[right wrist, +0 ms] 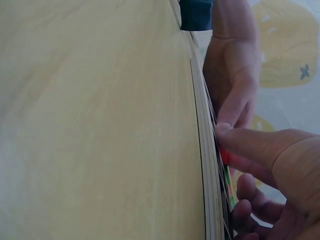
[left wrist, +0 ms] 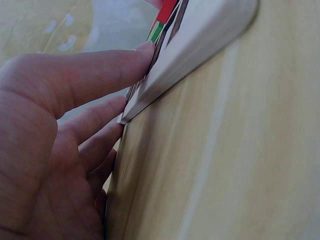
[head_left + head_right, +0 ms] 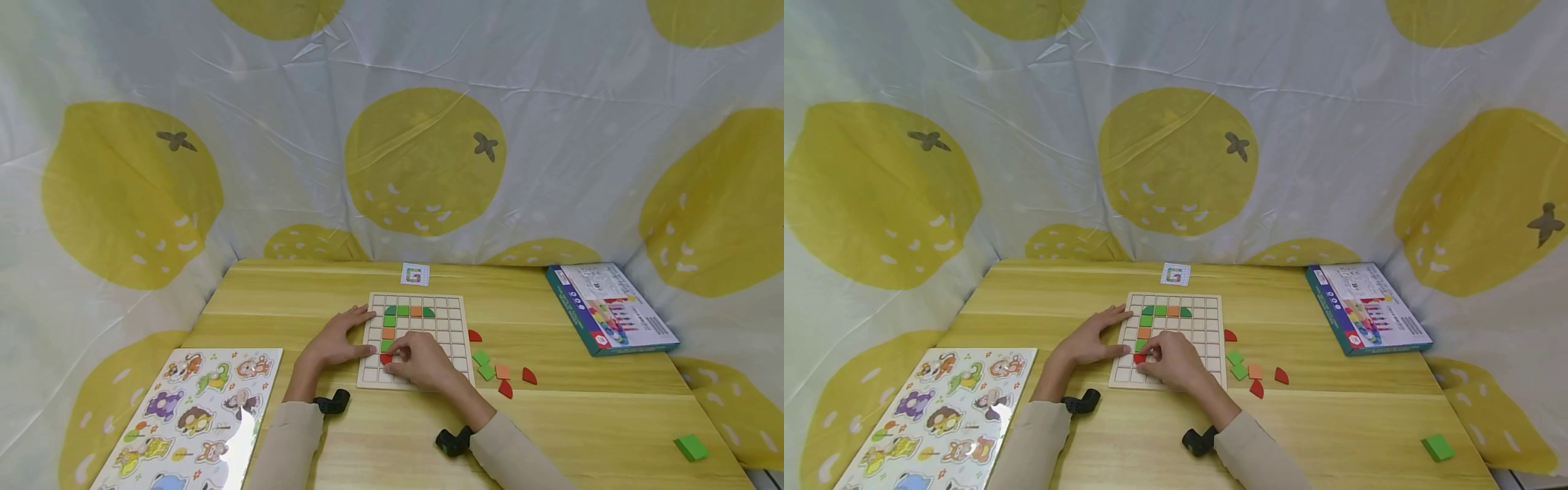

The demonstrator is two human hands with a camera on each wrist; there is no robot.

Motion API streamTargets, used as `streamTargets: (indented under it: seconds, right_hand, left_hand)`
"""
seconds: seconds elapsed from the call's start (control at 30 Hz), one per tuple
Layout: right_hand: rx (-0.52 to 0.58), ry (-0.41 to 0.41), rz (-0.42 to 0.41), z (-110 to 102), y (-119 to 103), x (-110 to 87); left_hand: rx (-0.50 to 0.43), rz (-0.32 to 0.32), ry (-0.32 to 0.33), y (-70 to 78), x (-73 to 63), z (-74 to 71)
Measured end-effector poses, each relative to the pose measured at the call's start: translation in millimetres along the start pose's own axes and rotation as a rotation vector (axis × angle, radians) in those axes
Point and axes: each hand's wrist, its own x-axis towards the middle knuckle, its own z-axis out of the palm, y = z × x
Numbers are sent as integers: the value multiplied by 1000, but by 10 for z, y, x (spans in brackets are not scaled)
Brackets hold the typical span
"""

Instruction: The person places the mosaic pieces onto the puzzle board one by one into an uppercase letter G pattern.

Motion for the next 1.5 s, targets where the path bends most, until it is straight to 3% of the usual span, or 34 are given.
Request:
streamTargets:
  seconds: [0.93, 1.23, 1.5]
  right_hand:
    - [47, 1, 25, 12, 31, -37]
    - [124, 24, 29, -129, 98, -99]
    - [95, 99, 31, -403, 319, -261]
  left_hand:
    - [-1, -11, -16, -15, -22, 11]
    - [18, -19, -21, -6, -17, -13]
    - [14, -14, -24, -4, 3, -19]
